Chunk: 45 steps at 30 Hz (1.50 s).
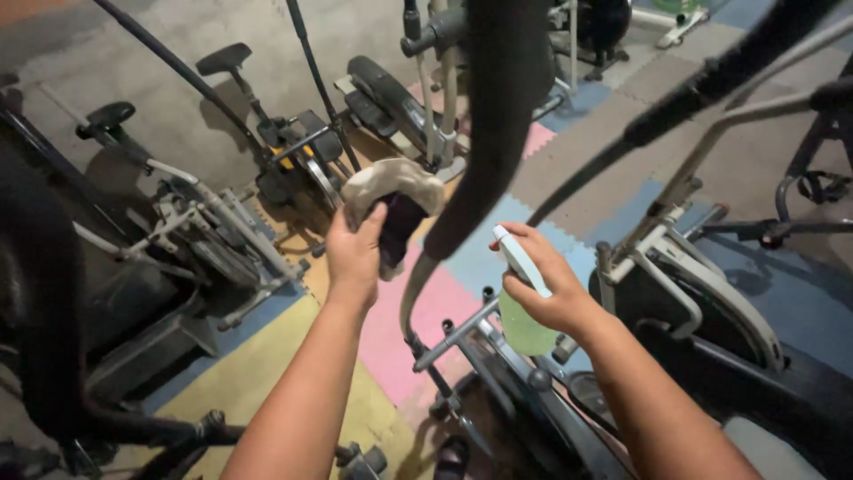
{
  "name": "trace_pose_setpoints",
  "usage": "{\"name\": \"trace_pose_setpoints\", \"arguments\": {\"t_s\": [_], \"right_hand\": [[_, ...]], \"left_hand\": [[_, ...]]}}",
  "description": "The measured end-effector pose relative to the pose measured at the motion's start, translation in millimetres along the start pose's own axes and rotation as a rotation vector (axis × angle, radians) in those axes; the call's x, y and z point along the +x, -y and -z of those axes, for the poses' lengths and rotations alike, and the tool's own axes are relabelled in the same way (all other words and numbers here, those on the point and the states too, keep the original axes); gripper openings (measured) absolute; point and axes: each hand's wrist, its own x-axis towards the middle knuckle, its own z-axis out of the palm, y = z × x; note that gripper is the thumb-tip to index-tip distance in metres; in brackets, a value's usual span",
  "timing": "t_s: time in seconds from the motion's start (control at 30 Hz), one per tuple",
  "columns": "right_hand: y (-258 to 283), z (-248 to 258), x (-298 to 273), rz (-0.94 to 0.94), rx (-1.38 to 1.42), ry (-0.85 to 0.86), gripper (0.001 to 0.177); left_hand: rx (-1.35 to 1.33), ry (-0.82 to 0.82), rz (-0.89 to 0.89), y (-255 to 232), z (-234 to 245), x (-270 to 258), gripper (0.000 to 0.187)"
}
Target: Cleaning gym equipment using a spray bottle and a cloth.
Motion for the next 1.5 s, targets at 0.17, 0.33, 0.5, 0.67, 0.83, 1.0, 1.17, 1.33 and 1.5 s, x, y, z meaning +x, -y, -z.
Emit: {"name": "trace_pose_setpoints", "arguments": {"t_s": [0.17,0.33,0.5,0.67,0.83,1.0,1.17,1.33,1.5], "right_hand": [[-7.4,5.7,-47.1,-0.061,0.028,0.022,0.040],[-27.1,11.5,-108.7,-0.179,0.013,-0.009,0.041],[-74.5,9.4,-188.8,-0.314,0.001,-0.081,0.048],[-81.5,-0.6,-257.3,-0.524,-0.012,-0.134,0.058],[-75.8,-13.2,-300.9,-0.476,-0.048,-0.114,0.060],[-85.3,-50.7,-333.0,-0.651,-0.044,-0.163,0.056],[-89.2,-83.3,-330.5,-0.666,-0.068,-0.031,0.060],[-108.7,-114.9,-329.7,-0.698,-0.157,-0.064,0.057],[-144.6,-145.5,-323.2,-0.783,-0.142,-0.143,0.055]], "left_hand": [[0.156,-0.127,0.012,6.2,25.9,-46.6,0.055],[-0.042,-0.415,0.128,51.3,57.9,-97.2,0.049],[-0.145,-0.637,0.300,167.2,113.5,-122.9,0.051],[0.023,-0.603,0.572,239.0,128.5,-197.7,0.032],[-0.002,-0.289,0.668,261.7,69.1,-245.0,0.030],[0.114,-0.051,0.655,258.3,1.0,-228.9,0.034],[-0.053,-0.135,0.635,300.9,-15.1,-201.4,0.027],[-0.078,-0.245,0.649,301.5,-7.1,-182.8,0.024],[0.221,-0.104,0.568,301.4,11.5,-182.3,0.035]]}}
